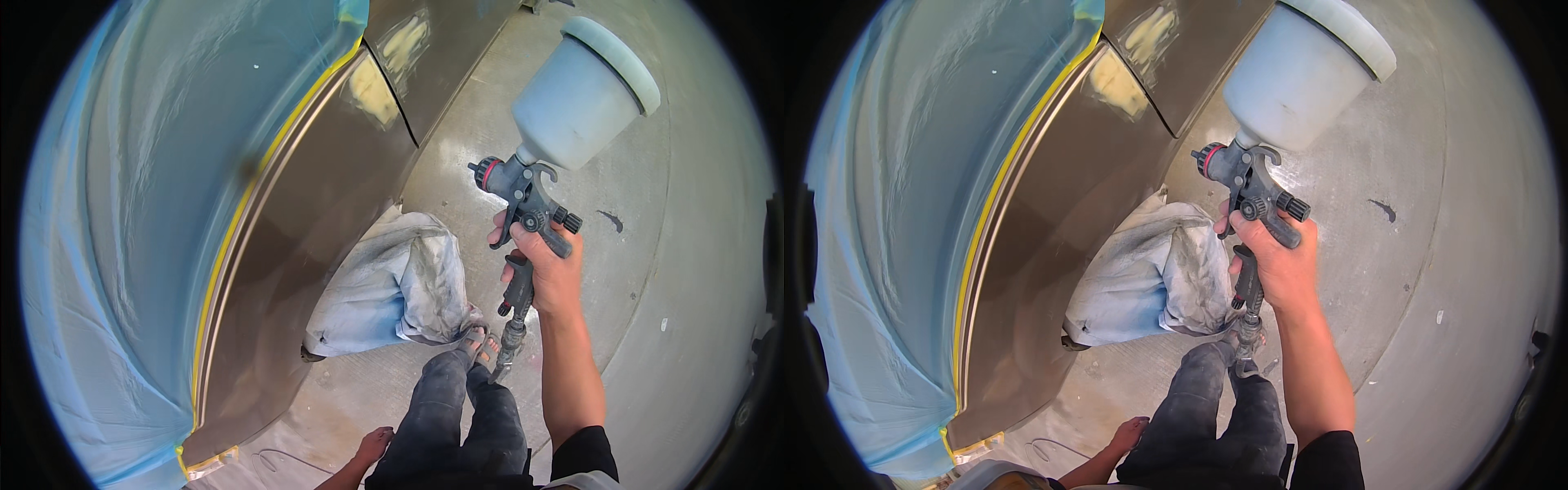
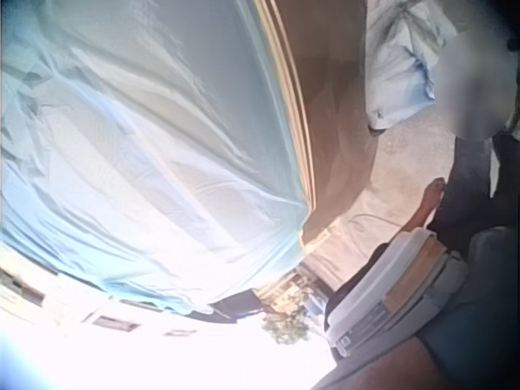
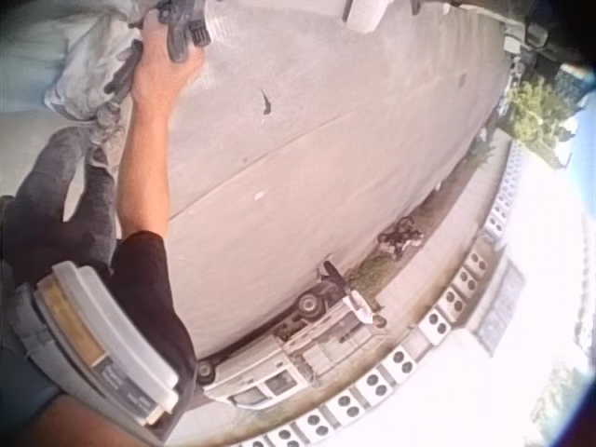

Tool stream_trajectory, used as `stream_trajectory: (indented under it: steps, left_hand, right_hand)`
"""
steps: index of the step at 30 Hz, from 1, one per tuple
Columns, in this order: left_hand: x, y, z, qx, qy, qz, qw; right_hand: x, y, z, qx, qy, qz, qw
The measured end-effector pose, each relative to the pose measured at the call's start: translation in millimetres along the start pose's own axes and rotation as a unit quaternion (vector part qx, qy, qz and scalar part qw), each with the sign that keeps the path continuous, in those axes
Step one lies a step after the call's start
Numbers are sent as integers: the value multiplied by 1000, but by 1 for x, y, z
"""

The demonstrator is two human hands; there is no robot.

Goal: The person uses a spray gun to apply paint to the side and rear of a car. They move around the vehicle, spraying the door, rear quarter panel, and trunk area while parts of the car are masked with plastic and newspaper.

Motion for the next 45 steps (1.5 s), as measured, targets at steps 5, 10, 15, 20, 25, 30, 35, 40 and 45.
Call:
stream_trajectory:
  steps: [5,10,15,20,25,30,35,40,45]
  left_hand:
    - [-39,-7,-36,14,70,104,992]
    - [-79,4,-81,197,123,52,971]
    - [-85,8,-113,207,104,69,970]
    - [-64,-15,-128,233,160,75,956]
    - [-50,-9,-153,134,153,49,978]
    - [-60,1,-164,127,157,54,978]
    - [-73,-1,-154,114,126,92,981]
    - [-75,-2,-137,129,125,100,979]
    - [-76,5,-139,134,92,57,985]
  right_hand:
    - [-67,-13,24,-21,-31,-4,999]
    - [-108,-32,41,-121,-54,55,990]
    - [-134,-20,28,-72,-94,60,991]
    - [-157,19,-17,59,-187,7,981]
    - [-165,15,-9,-5,-139,34,990]
    - [-166,1,20,-33,-96,82,992]
    - [-166,1,13,-14,-123,67,990]
    - [-167,-5,15,-40,-120,59,990]
    - [-164,-16,31,-106,-64,94,988]
Point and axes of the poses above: each hand's wrist, its own x-axis away from the middle knuckle, its own y-axis out of the back of the hand, z = x × y, the point moved 8 cm from there along -x, towards the middle knuckle, and after that the axes turned 12 degrees about -x, right-handed, at the moved point
